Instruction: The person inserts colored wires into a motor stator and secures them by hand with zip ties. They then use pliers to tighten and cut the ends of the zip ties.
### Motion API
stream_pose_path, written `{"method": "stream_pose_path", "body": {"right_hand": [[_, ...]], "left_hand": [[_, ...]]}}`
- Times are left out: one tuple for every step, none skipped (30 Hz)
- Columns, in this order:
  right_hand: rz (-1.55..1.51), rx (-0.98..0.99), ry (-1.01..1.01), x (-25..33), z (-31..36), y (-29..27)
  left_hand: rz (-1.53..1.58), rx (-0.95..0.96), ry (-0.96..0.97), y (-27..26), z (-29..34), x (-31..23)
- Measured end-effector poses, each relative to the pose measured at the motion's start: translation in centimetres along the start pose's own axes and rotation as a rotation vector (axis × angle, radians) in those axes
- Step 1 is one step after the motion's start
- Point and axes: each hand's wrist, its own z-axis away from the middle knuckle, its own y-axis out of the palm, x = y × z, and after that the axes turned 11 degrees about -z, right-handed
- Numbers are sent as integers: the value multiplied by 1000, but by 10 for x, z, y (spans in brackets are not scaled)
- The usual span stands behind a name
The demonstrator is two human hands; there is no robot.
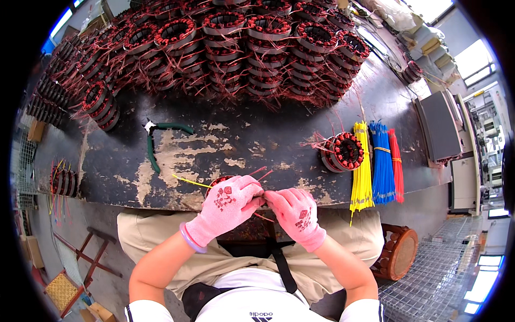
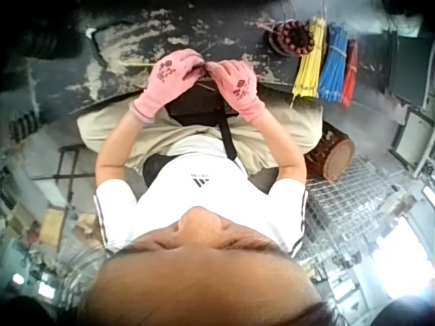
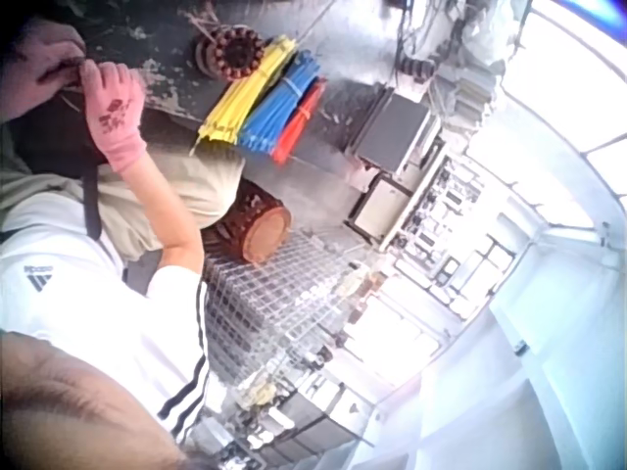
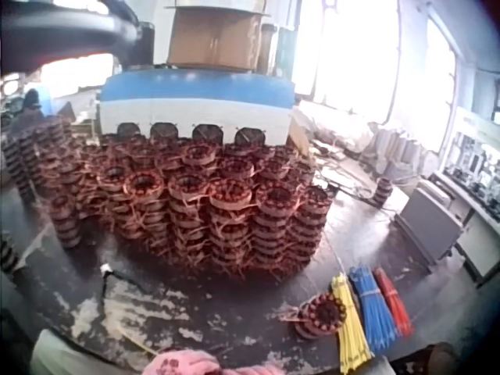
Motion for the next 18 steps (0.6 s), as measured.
{"method": "stream_pose_path", "body": {"right_hand": [[6, -17, -10, 0, 0, 1], [22, -7, -29, 2, 0, 0], [39, -1, -49, 2, -2, -1], [60, 3, -60, 2, -2, -2], [90, 45, -47, 0, 0, -3], [83, 55, -59, 0, 0, -2], [77, 64, -71, -1, 0, -2], [72, 71, -81, -1, 0, -2], [73, 80, -77, -2, 0, -2], [68, 78, -83, -2, 0, -1], [65, 74, -87, -1, -1, -1], [72, 72, -80, -3, 1, -1], [48, 63, -48, -4, 4, -5], [25, 51, -14, -3, 6, -7], [-33, -20, 50, 0, 9, -13], [-81, -91, 108, 2, 13, -24], [-99, -199, 163, -1, 23, -37], [-110, -288, 238, -3, 30, -59]], "left_hand": [[11, -5, 11, -1, 0, 1], [22, -8, 21, -3, 0, 2], [-22, -64, 24, -11, 0, -2], [-61, -114, 34, -21, 1, -7], [-120, -171, 36, -27, 4, -5], [-208, -169, 44, -38, 4, -2], [-221, -121, 97, -44, 0, 1], [-234, -72, 151, -48, -4, 3], [-227, -55, 143, -46, -6, 4], [-220, -38, 136, -39, -7, 7], [-213, -19, 132, -36, -8, 8], [-183, 5, 26, -33, -11, 7], [-140, 27, -72, -27, -13, 5], [-97, 53, -168, -22, -14, 4], [-78, 40, -181, -21, -14, 4], [-93, 36, -196, -19, -14, 6], [-60, 41, -207, -18, -15, 6], [-49, 59, -225, -19, -14, 6]]}}
